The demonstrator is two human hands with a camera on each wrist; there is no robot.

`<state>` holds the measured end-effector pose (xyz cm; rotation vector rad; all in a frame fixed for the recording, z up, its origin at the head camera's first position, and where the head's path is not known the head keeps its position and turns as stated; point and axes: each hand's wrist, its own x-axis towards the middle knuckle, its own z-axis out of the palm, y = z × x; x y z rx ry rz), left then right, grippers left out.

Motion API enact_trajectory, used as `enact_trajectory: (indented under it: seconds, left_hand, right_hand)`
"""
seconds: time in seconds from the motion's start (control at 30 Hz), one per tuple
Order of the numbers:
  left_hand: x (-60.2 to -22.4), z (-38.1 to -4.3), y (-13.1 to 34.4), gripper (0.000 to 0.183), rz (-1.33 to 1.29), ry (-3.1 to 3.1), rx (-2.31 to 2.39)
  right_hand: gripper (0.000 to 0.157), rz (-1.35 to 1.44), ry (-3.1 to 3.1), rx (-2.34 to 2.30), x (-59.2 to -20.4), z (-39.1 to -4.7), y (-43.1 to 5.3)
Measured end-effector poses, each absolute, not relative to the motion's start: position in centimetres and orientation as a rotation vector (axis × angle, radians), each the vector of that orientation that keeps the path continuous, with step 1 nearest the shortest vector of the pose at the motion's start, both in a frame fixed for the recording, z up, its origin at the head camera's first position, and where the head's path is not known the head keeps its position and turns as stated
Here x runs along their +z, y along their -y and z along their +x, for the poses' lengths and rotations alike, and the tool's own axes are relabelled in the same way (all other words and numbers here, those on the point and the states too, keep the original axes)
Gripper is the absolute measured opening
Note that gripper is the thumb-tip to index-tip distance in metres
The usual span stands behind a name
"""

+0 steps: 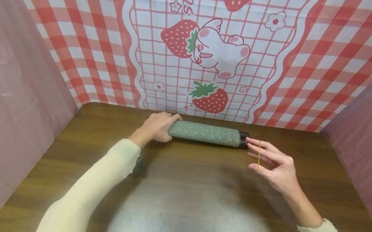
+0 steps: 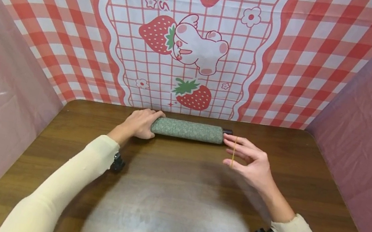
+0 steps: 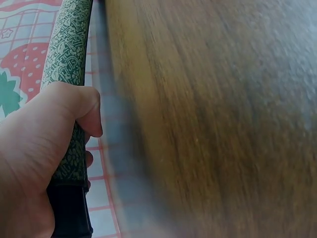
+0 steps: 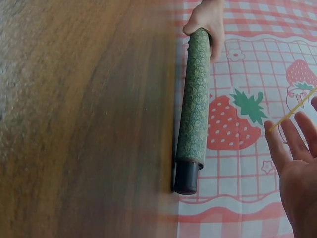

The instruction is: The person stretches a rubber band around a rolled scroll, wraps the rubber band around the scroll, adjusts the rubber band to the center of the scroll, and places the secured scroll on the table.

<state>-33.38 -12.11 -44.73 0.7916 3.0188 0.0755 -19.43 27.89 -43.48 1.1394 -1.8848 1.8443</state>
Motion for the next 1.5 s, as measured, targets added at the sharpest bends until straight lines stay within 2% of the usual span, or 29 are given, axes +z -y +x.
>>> enact_trajectory:
  seconds: [0.17, 0.4, 0.77, 1.03, 1.5]
  left_hand:
    - [-44.6, -33.2, 12.2, 0.082, 0.802, -3.020, 0.081]
    - [-44.3, -32.8, 12.8, 0.081, 0.817, -3.051, 0.072]
    - [-44.0, -32.6, 13.9, 0.080, 0.814, -3.109, 0.097]
    - [-44.0, -32.1, 14.5, 0.082, 0.800, -3.113, 0.117]
    - [-43.5, -31.0, 15.5, 0.083, 0.785, -3.175, 0.110]
  right_hand:
    - [0.050, 1.155, 1.886, 1.880, -43.6, -19.4, -28.0]
    - [0.038, 1.133, 1.873, 1.931, -43.6, -19.6, -28.2]
    - [0.034, 1.202, 1.683, 2.153, -43.4, -19.9, -28.0]
    - [0.040, 1.255, 1.540, 2.281, -43.5, -20.2, -27.9]
    - [0.039, 1.323, 1.367, 2.472, -43.8, -20.4, -27.9]
